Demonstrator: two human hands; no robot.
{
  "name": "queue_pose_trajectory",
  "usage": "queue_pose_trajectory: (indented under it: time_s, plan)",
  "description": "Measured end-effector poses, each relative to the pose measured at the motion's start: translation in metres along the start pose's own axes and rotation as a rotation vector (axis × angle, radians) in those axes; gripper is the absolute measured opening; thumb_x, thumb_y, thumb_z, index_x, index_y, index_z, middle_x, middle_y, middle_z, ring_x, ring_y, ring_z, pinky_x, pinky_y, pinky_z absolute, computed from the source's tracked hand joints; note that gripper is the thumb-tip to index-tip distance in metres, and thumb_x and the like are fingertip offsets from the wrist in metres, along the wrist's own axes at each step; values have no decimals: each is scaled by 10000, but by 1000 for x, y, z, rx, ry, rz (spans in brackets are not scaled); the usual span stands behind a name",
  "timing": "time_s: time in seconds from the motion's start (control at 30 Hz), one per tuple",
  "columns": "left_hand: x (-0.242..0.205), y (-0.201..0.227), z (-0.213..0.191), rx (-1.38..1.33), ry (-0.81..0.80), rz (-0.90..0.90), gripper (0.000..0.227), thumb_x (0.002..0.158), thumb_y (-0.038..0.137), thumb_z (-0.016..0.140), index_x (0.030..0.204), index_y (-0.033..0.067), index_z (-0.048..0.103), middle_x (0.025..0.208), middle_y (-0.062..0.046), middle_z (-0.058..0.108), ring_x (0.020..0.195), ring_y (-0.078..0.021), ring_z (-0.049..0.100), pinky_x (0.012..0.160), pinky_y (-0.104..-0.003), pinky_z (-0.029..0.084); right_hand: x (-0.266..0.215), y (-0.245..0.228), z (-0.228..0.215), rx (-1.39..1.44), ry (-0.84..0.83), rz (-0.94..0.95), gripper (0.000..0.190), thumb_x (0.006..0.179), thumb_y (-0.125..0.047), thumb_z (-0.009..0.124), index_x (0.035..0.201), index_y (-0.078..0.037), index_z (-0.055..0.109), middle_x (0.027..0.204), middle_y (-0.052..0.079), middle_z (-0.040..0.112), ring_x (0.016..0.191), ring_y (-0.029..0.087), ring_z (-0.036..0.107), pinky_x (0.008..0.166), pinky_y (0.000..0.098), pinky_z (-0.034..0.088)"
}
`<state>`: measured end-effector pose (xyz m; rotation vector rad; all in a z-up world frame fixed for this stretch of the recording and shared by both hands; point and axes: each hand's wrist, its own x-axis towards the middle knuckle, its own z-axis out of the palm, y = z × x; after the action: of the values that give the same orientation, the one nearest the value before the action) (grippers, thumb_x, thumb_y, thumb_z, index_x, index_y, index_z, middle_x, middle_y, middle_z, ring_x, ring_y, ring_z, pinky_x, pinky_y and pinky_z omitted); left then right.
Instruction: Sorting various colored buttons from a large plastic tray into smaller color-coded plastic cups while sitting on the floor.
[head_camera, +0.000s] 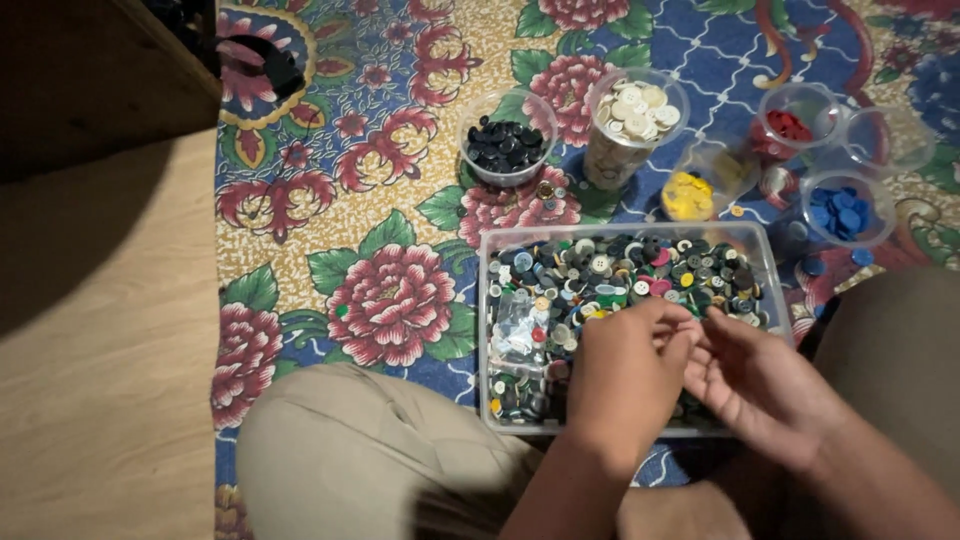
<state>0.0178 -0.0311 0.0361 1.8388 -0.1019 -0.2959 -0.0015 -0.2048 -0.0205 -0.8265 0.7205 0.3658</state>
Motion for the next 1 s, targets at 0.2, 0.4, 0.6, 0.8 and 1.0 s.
queue_pose_trajectory:
  time_s: [0.2,0.4,0.6,0.8,1.0]
  plan:
    - [3,-12,-7,133,110,-48,316,902,157,612,1212,136,669,1087,-6,809,521,-182,687,505,-338,571,10,-39,-7,97,98,-101,397,1011,-92,397,1366,41,514,1221,97,669,1123,179,710,1012,258,604]
    - [7,-44,-2,286,1,-88,292,920,141,611,1205,105,663,1105,-55,762,921,-271,745,789,-397,597,38,-126,17,536,315,-343,313,983,-39,383,1286,35,413,1332,276,675,1243,423,784,1081,476,711]
    - [25,-48,8,309,-31,30,305,895,77,596,1189,27,659,1085,-134,738,877,-299,738,744,-408,599,119,-210,-40,634,-215,-517,599,1002,-107,256,1538,161,240,1574,507,198,1455,600,74,1187,649,64]
    - [28,-35,4,335,-51,0,271,935,86,551,1184,73,657,1081,-125,712,867,-319,699,748,-446,565,89,-183,-25,178,-45,-619,673,1021,-369,212,1534,61,277,1602,335,309,1486,472,315,1198,565,280]
    - [19,-48,0,478,107,173,338,852,16,599,1186,47,642,1196,-126,615,1042,-288,581,830,-428,542,-30,-69,96,-571,620,-230,402,1039,-330,569,1183,7,734,1036,180,728,862,266,582,765,393,419]
